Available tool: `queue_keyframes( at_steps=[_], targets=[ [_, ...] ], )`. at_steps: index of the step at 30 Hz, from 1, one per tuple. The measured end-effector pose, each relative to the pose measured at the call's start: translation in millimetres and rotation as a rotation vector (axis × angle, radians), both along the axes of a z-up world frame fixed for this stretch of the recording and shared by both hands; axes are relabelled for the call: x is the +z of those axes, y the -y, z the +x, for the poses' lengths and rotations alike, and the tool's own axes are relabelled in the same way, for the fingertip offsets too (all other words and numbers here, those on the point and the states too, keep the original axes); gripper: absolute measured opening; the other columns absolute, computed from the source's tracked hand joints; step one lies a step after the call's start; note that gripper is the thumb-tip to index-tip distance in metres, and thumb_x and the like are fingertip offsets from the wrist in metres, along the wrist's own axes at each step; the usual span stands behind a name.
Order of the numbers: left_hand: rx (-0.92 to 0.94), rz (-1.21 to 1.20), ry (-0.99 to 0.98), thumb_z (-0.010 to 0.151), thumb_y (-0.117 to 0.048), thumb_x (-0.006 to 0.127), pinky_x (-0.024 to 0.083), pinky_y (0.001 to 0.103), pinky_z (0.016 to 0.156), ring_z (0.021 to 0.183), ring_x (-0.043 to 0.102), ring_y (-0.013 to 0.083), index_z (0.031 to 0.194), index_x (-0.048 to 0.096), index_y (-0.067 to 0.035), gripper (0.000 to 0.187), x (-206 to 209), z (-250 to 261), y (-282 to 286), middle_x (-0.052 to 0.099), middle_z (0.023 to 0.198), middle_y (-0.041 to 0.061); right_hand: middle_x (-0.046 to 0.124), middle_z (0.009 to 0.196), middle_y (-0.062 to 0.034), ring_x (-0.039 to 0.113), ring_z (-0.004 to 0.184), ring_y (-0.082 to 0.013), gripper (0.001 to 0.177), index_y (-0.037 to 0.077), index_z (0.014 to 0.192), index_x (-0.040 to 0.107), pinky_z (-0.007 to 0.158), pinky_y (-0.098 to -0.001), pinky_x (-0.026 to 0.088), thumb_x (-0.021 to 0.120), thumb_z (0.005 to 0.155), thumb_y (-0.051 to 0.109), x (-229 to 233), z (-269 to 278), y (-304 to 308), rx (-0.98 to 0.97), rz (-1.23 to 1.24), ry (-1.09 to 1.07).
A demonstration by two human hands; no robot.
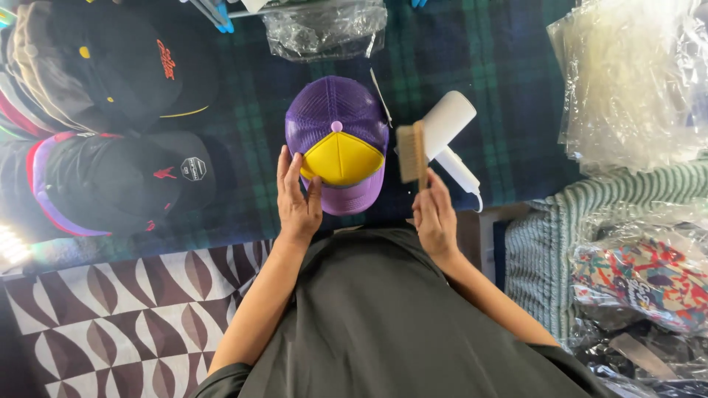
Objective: Cleaning a purple and yellow hat using a brush and a hair dryer to remove lint or dust.
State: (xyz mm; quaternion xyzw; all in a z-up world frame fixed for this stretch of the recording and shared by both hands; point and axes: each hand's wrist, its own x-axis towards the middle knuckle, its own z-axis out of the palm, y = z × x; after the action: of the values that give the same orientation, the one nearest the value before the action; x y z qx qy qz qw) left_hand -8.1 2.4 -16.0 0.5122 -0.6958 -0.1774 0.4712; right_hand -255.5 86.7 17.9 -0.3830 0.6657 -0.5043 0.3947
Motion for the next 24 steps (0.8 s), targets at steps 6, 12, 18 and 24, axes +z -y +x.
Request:
queue_keyframes(
  at_steps=[6,12,18,24],
  targets=[
    [-0.001,-0.017,-0.018,0.108,-0.023,0.057,0.047,0.047,0.111,0.146,0.041,0.0446,0.152,0.045,-0.006,0.050,-1,-3,1,0.038,0.159,0.028,0.061,0.070,-0.0073,0.056,0.044,-0.0145,0.039,0.011,0.147,0.052,0.034,-0.0234,0.044,0.042,0.111,0.019,-51,2,-11,0.042,0.094,0.109],
    [-0.011,-0.028,-0.006,0.107,-0.023,0.058,0.045,0.048,0.113,0.147,0.039,0.0459,0.153,0.044,-0.003,0.052,-5,-1,4,0.038,0.158,0.029,0.063,0.072,-0.0088,0.061,0.054,-0.0180,0.037,0.017,0.144,0.059,0.042,-0.0265,0.049,0.050,0.109,0.024,-11,15,51,-0.044,0.099,0.057],
    [-0.001,-0.037,-0.008,0.108,-0.025,0.059,0.044,0.048,0.114,0.147,0.040,0.0442,0.153,0.045,-0.006,0.051,-14,0,5,0.038,0.159,0.026,0.068,0.073,-0.0029,0.067,0.061,-0.0156,0.037,0.028,0.138,0.064,0.053,-0.0286,0.056,0.057,0.103,0.039,-34,-15,49,-0.122,0.333,-0.066],
    [-0.001,-0.006,-0.018,0.108,-0.027,0.059,0.047,0.048,0.112,0.144,0.044,0.0443,0.154,0.045,-0.008,0.052,-12,2,3,0.037,0.159,0.027,0.076,0.116,-0.0158,0.073,0.083,-0.0341,0.017,0.004,0.106,0.077,0.067,-0.0385,0.060,0.075,0.089,0.001,53,5,37,0.345,-0.531,-0.572]
  ],
)
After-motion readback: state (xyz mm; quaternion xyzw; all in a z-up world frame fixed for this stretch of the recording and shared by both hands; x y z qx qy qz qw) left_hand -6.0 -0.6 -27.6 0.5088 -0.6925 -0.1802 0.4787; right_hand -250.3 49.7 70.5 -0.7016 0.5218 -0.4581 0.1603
